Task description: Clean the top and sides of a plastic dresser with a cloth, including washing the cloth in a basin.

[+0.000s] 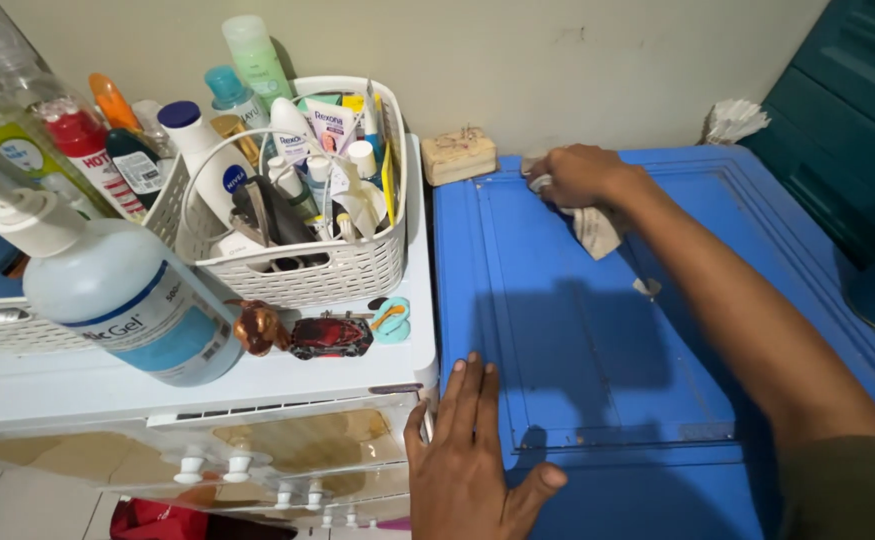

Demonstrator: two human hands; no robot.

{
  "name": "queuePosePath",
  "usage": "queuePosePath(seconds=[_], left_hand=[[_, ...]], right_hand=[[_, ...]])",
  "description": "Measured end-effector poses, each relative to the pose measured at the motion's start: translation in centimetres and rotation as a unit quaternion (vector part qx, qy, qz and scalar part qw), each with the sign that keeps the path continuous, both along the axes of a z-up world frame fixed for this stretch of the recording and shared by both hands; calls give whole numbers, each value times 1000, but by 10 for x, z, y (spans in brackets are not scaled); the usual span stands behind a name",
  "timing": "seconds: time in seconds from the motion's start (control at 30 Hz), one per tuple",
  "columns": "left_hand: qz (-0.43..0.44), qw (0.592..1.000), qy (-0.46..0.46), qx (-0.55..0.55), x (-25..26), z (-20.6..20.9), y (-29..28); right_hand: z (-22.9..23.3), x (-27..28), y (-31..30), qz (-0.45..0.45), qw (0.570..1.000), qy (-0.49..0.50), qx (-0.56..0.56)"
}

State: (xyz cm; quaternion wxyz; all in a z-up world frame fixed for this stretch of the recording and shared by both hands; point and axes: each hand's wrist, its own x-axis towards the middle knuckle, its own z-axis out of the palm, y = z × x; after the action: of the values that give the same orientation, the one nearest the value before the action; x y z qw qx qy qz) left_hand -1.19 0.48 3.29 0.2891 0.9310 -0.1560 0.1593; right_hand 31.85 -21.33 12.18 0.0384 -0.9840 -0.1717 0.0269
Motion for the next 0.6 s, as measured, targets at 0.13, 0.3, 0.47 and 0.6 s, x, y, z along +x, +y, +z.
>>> queuePosePath(seconds=[0.13, 0.3, 0.47, 0.6], left_hand=[[4, 1000, -19, 8, 2, -4, 0], [5, 999, -36, 18, 2, 3, -2], [19, 997, -68, 44, 11, -14, -5], [19, 997, -53, 53, 10, -17, -4]], right_hand=[[5, -4, -24, -38, 999, 10, -16], [1, -5, -41, -32, 991, -45, -123], [-6, -7, -7, 114, 983, -140, -41], [-11, -22, 36, 89, 989, -114, -7]])
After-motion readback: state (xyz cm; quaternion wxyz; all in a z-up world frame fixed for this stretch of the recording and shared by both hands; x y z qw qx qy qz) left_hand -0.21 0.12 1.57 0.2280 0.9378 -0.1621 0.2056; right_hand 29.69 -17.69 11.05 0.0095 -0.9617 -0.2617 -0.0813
